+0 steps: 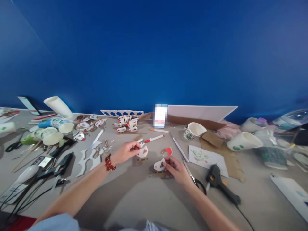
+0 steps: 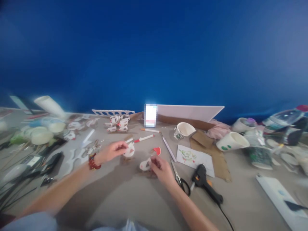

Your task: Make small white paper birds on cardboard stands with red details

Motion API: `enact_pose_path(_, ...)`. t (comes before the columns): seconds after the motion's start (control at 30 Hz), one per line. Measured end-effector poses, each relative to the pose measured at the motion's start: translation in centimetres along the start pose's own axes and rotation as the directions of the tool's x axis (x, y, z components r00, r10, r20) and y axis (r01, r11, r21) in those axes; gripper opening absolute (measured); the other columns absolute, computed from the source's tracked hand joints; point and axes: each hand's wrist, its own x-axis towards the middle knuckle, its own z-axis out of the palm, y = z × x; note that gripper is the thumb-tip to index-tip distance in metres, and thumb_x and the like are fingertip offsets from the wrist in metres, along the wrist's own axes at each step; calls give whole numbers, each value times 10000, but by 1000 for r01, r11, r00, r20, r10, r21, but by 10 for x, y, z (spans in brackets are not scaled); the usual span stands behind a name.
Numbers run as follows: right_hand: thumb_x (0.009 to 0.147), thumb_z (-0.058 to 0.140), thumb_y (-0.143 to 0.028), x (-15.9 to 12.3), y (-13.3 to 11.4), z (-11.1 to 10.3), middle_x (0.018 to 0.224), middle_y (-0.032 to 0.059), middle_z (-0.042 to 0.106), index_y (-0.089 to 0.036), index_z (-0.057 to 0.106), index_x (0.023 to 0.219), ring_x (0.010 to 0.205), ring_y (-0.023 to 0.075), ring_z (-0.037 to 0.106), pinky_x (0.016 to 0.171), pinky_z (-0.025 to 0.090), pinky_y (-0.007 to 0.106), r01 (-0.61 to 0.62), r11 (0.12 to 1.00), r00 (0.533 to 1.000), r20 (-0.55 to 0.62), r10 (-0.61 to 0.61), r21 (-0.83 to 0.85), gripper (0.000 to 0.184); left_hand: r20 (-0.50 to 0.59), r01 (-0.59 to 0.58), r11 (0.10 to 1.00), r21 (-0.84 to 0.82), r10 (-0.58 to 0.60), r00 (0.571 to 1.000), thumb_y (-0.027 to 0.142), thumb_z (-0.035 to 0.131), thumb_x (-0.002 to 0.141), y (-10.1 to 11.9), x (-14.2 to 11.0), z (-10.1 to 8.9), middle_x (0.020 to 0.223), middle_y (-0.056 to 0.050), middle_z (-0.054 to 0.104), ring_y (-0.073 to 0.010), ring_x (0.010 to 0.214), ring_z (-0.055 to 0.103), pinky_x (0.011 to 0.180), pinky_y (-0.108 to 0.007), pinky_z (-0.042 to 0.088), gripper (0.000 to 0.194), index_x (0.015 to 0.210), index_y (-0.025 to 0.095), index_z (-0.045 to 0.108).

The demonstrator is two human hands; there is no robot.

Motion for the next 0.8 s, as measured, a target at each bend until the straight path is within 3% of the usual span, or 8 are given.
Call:
enact_pose_path(0.1,842,589,-424,1,0,-6,656,-19,599,-193,591,909,546,132,566,475,452,220,-74,996,997,11,74,-49,240,64,69,997,-45,-66,996,421,617,845,-17,-17,19,826,-23,696,-161,740,635,666,-249,486,239,934,199,634)
enact_pose_path(0.2,854,565,-383,0,2,-8,666,-21,607,-205,574,955,523,129,562,460,442,218,-70,990,997,8,72,-121,205,84,69,998,6,-69,994,430,614,846,-24,-23,36,828,-23,711,-166,749,647,666,-245,487,230,908,210,640)
enact_pose_path(0.47,882,523,-349,-11,1,-8,711,-10,660,-219,575,1005,619,166,636,584,489,265,-1,931,999,-34,-12,-365,186,20,-49,924,380,45,999,394,509,917,-16,-26,47,861,-18,696,-162,725,618,658,-255,445,211,924,224,634)
enact_pose_path(0.53,893,503,-343,-14,-2,-10,778,13,690,-214,581,1034,687,183,656,638,492,285,11,876,998,-48,-39,-483,207,10,-82,897,433,87,996,363,468,941,-16,-28,45,924,-34,675,-168,771,611,690,-262,446,216,953,216,626)
enact_pose_path(0.67,910,474,-342,-15,-14,-23,914,51,707,-216,611,1072,725,199,652,656,461,301,3,658,988,-98,-116,-753,247,-2,-102,877,469,117,993,322,456,944,-17,-32,41,1035,-64,628,-171,804,603,711,-270,449,203,1004,202,609)
enact_pose_path(0.8,929,456,-314,-1,-33,-43,945,43,695,-227,647,1003,723,183,641,637,429,277,-13,529,978,-121,-171,-849,223,-6,-119,886,448,136,991,328,470,941,-15,-33,40,890,-41,608,-154,718,566,645,-251,418,201,871,189,596)
